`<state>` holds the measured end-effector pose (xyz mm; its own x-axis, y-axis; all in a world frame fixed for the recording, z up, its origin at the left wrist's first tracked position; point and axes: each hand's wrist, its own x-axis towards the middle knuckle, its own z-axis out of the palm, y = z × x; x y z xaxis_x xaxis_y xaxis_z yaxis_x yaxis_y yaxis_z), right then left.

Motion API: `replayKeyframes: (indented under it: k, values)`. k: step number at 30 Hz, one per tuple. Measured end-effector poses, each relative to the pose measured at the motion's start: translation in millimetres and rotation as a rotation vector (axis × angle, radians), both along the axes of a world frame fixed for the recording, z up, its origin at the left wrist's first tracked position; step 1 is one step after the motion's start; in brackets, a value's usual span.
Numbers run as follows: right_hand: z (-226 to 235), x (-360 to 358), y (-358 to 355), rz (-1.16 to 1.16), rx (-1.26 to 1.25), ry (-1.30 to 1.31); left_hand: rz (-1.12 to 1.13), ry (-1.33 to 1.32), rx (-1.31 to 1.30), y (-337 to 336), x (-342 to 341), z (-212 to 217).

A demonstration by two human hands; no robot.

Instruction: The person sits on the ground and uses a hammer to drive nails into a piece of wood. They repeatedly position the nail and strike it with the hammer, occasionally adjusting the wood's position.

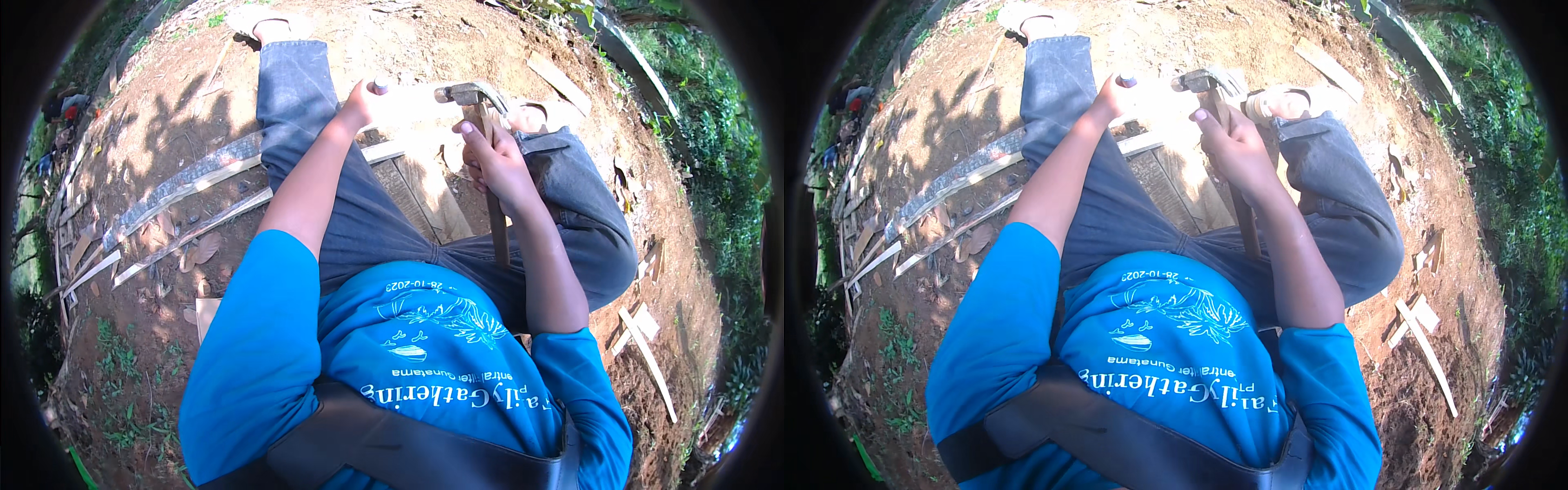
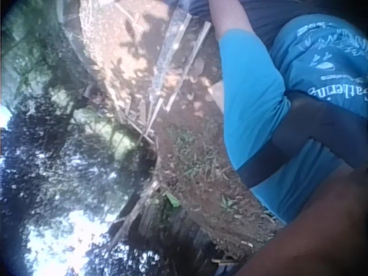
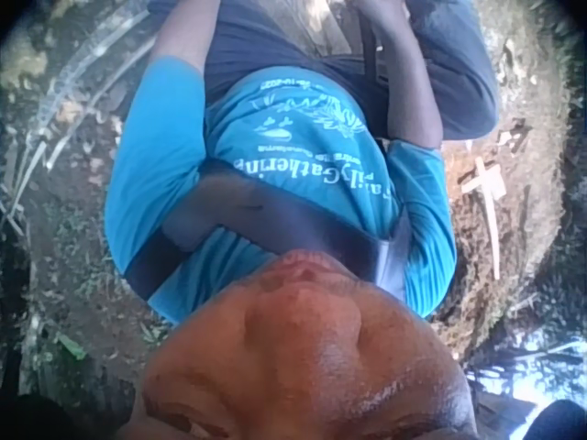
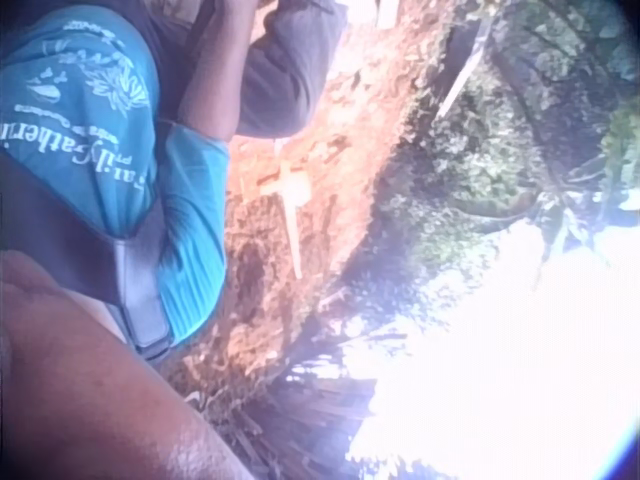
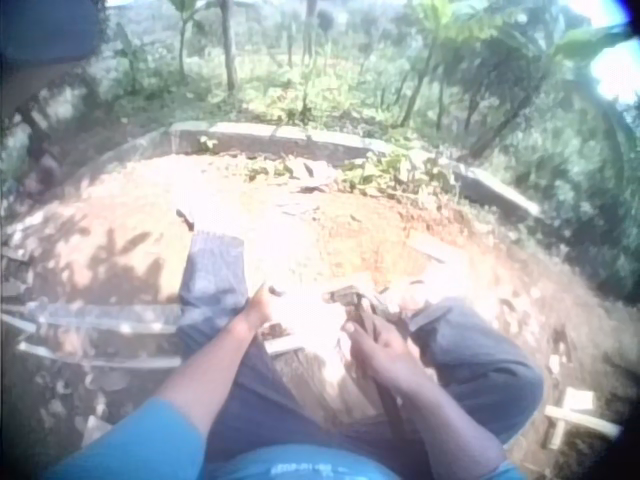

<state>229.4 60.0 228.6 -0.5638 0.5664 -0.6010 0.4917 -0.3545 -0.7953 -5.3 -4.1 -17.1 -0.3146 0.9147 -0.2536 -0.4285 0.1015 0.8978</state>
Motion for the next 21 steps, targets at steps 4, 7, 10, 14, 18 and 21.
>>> replayKeyframes:
  k: [4,7,10,14,18,21]
  values:
    - [-28.2,-7.1,-1.7,0.030,0.169,-0.073,-0.111,0.038,-0.063,11.1,4.9,18.1]
    - [-13.0,-23.1,1.4,0.156,0.291,-0.134,0.042,-0.484,0.027,8.7,-3.5,-13.3]
    - [36.6,-40.2,7.9,0.134,0.442,0.010,0.083,-0.068,-0.109,10.3,14.3,-7.0]
    - [99.1,-73.6,-7.3,-0.039,0.522,0.529,0.020,0.372,-0.218,5.0,8.4,-16.2]
    - [-34.1,-66.6,-3.3,0.168,0.964,0.165,0.004,0.461,-0.460,22.4,16.0,-7.9]
    - [-56.6,-63.9,31.1,0.505,0.942,-0.150,0.001,0.548,-0.248,5.2,20.8,-3.2]
